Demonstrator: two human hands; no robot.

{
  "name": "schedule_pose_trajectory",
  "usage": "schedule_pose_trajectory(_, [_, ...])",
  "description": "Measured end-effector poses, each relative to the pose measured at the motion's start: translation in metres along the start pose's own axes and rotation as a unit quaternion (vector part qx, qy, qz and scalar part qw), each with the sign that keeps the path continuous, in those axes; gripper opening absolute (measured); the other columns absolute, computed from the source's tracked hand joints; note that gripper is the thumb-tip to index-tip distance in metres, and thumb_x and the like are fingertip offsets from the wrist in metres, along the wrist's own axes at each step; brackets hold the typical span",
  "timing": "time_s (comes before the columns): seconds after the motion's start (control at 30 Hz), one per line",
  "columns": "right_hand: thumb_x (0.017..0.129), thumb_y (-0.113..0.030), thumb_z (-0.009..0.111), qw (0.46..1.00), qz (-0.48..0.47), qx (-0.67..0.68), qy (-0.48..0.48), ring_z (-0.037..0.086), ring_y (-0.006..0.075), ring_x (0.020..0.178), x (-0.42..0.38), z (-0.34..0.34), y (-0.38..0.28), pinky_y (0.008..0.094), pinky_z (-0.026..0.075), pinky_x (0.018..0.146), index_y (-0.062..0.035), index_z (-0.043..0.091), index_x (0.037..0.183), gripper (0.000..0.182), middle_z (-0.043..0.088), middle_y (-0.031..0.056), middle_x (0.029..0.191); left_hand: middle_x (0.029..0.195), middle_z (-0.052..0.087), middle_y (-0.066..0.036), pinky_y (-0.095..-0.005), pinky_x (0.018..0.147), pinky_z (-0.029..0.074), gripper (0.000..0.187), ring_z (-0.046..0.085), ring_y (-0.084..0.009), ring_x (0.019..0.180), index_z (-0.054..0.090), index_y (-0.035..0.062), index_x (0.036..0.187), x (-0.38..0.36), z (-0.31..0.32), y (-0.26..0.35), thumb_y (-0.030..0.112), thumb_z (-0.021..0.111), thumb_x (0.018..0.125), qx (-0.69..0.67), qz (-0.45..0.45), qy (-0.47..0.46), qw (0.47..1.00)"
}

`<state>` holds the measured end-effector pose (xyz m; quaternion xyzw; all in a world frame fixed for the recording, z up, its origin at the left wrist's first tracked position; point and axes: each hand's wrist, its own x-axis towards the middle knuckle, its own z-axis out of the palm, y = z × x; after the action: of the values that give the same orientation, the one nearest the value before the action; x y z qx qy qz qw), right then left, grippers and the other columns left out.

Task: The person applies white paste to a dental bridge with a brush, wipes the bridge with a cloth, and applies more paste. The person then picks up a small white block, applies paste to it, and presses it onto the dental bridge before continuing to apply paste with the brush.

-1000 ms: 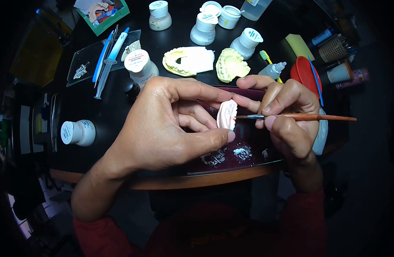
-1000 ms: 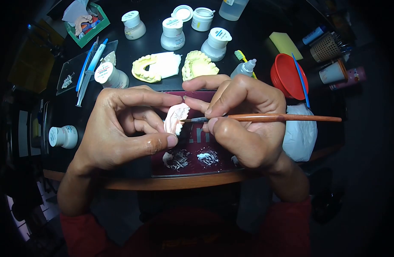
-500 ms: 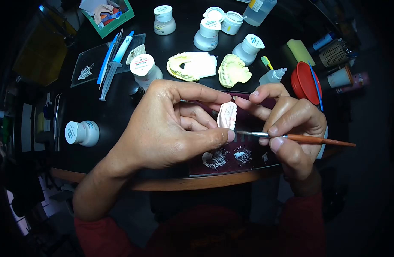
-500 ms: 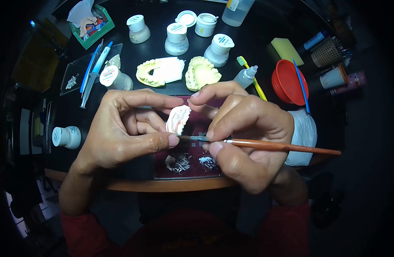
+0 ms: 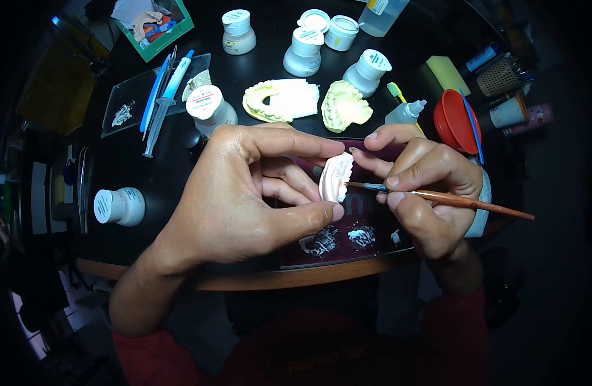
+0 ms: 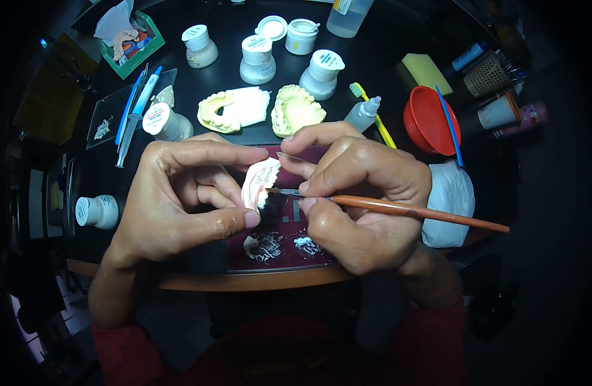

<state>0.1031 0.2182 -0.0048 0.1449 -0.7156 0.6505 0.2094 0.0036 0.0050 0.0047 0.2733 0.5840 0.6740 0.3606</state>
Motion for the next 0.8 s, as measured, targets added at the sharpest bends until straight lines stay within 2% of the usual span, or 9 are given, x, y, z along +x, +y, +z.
schedule_pose_trajectory(0.1, [0.073, 0.011, 0.064, 0.999, -0.008, -0.018, -0.038, 0.068, 0.0326, 0.103, 0.0010, -0.0054, 0.0018, 0.0449, 0.061, 0.094, 0.0024, 0.066, 0.082, 0.012, 0.067, 0.0093, 0.074, 0.107, 0.065, -0.016, -0.0243, 0.076, 0.063, 0.048, 0.075, -0.0176, 0.087, 0.065, -0.0135, 0.123, -0.0004, -0.0004, -0.0009, -0.014, 0.079, 0.077, 0.003, 0.006, -0.002, 1.000])
schedule_pose_trajectory(0.4, [0.075, 0.011, 0.066, 1.000, 0.011, 0.013, -0.024, 0.068, 0.0328, 0.105, 0.0015, -0.0025, 0.0004, 0.0453, 0.061, 0.094, 0.0019, 0.067, 0.084, 0.012, 0.068, 0.0095, 0.074, 0.105, 0.065, -0.016, -0.0240, 0.074, 0.063, 0.047, 0.075, -0.0171, 0.086, 0.066, -0.0133, 0.123, -0.0012, -0.0010, -0.0011, -0.014, 0.078, 0.077, 0.006, 0.007, -0.004, 1.000])
schedule_pose_trajectory(0.5, [0.082, 0.003, 0.062, 0.997, 0.008, -0.006, -0.075, 0.060, 0.0355, 0.115, 0.0024, -0.0081, -0.0013, 0.0592, 0.057, 0.099, 0.0032, 0.065, 0.089, 0.008, 0.062, 0.0144, 0.075, 0.105, 0.066, -0.016, -0.0240, 0.074, 0.063, 0.047, 0.075, -0.0170, 0.086, 0.065, -0.0134, 0.123, -0.0012, -0.0010, -0.0004, -0.014, 0.078, 0.078, 0.004, 0.000, -0.003, 1.000])
schedule_pose_trajectory(0.6, [0.082, 0.003, 0.062, 0.996, 0.005, -0.016, -0.090, 0.060, 0.0354, 0.115, 0.0023, -0.0104, -0.0009, 0.0593, 0.057, 0.099, 0.0034, 0.065, 0.089, 0.008, 0.062, 0.0145, 0.075, 0.106, 0.066, -0.016, -0.0240, 0.074, 0.063, 0.047, 0.075, -0.0171, 0.086, 0.065, -0.0135, 0.122, -0.0013, -0.0010, -0.0004, -0.014, 0.078, 0.078, 0.004, -0.001, -0.002, 1.000])
schedule_pose_trajectory(0.7, [0.075, 0.011, 0.064, 1.000, 0.002, 0.018, -0.023, 0.068, 0.0333, 0.106, 0.0007, -0.0039, 0.0014, 0.0448, 0.062, 0.094, 0.0027, 0.066, 0.083, 0.012, 0.068, 0.0104, 0.075, 0.106, 0.066, -0.016, -0.0242, 0.074, 0.063, 0.047, 0.075, -0.0172, 0.086, 0.065, -0.0138, 0.123, -0.0011, -0.0003, -0.0008, -0.014, 0.078, 0.078, 0.002, 0.008, -0.002, 1.000])
schedule_pose_trajectory(0.8, [0.075, 0.011, 0.064, 0.999, -0.003, 0.008, -0.031, 0.068, 0.0331, 0.106, 0.0012, -0.0051, 0.0015, 0.0444, 0.062, 0.093, 0.0027, 0.066, 0.083, 0.012, 0.068, 0.0106, 0.075, 0.106, 0.066, -0.017, -0.0245, 0.075, 0.063, 0.047, 0.075, -0.0175, 0.086, 0.065, -0.0140, 0.123, -0.0012, -0.0008, -0.0005, -0.014, 0.078, 0.078, 0.005, 0.005, -0.003, 1.000])
